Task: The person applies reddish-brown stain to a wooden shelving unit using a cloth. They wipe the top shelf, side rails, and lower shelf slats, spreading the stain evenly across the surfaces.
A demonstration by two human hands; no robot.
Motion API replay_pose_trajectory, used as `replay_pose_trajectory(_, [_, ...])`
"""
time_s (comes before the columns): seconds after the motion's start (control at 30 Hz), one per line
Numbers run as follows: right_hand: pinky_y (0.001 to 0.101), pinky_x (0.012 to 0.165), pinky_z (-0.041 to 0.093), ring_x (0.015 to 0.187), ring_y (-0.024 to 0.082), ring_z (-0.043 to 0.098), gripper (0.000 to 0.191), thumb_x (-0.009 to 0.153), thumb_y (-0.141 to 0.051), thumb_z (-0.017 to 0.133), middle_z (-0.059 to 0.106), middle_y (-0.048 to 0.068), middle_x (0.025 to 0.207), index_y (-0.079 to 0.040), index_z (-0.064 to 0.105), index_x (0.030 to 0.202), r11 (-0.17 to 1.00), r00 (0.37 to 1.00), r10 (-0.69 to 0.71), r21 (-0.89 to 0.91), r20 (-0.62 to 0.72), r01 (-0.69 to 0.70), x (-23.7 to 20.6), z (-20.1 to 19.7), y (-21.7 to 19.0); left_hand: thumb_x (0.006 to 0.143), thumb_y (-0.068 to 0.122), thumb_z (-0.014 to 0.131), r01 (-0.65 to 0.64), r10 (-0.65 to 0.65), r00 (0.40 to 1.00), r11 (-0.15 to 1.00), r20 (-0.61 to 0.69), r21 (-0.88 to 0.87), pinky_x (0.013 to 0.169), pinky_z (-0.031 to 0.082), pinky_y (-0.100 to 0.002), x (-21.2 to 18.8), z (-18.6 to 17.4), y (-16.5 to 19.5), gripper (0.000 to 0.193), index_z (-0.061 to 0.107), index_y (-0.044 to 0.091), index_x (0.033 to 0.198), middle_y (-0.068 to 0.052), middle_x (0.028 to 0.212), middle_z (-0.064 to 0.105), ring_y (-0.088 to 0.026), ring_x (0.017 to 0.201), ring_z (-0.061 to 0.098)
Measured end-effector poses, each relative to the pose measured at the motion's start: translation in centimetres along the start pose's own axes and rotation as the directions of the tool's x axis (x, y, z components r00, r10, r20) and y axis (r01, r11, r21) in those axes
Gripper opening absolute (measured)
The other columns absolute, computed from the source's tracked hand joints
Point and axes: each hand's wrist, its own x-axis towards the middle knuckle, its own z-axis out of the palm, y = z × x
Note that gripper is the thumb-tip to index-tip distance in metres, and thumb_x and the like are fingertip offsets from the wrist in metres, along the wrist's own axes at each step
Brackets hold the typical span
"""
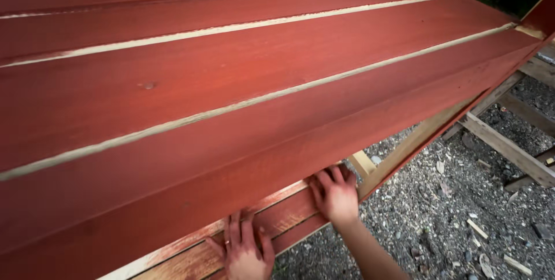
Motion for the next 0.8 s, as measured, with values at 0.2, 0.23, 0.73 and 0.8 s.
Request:
replay_pose_trajectory(0.2, [0.0582,0.089,0.051,0.111,0.037,0.058,0.019,0.085,-0.028,0.068,0.065,0.005,0.119,-0.026,0.074,0.103,0.988,1.0,0.023,-0.155,-0.022,-0.026,4.0,2.4,0.7,0.088,0.028,0.058,-0.053,0.052,0.998,0.997,-0.029,-0.051,0.118,0.013,-0.076,-0.2,0.3,-0.3,0.041,0.061,0.012,0.126,-0.009,0.152,0.048,-0.031,0.146,0.041])
replay_pose_trajectory(0.23, [0.0579,0.087,0.051,0.111,0.04,0.056,0.019,0.086,-0.029,0.066,0.065,0.003,0.122,-0.026,0.074,0.103,0.987,0.993,0.103,-0.131,0.049,-0.096,3.7,2.2,0.3,0.088,0.028,0.058,-0.041,0.041,0.999,0.997,0.004,-0.062,0.118,0.013,-0.075,-0.2,0.3,-0.4,0.042,0.061,0.012,0.126,-0.009,0.152,0.048,-0.031,0.146,0.04])
replay_pose_trajectory(0.73, [0.0553,0.101,0.042,0.126,0.036,0.051,0.022,0.089,-0.027,0.059,0.062,-0.002,0.131,-0.026,0.07,0.109,0.941,0.937,0.3,-0.217,0.178,-0.26,-5.7,-3.4,-1.7,0.073,0.021,0.065,-0.449,0.406,0.763,0.893,0.503,-0.041,0.116,0.015,-0.066,3.9,-9.0,-6.8,0.059,0.056,0.013,0.131,-0.012,0.157,0.038,-0.034,0.153,0.024])
replay_pose_trajectory(0.8, [0.0562,0.095,0.045,0.126,0.045,0.046,0.026,0.089,-0.025,0.057,0.059,-0.004,0.133,-0.03,0.07,0.112,0.914,0.897,0.377,-0.25,0.233,-0.319,-4.1,-3.3,-2.8,0.072,0.022,0.066,-0.466,0.415,0.729,0.883,0.544,-0.048,0.116,0.015,-0.063,4.7,-10.6,-7.5,0.062,0.054,0.011,0.132,-0.013,0.159,0.035,-0.035,0.153,0.022])
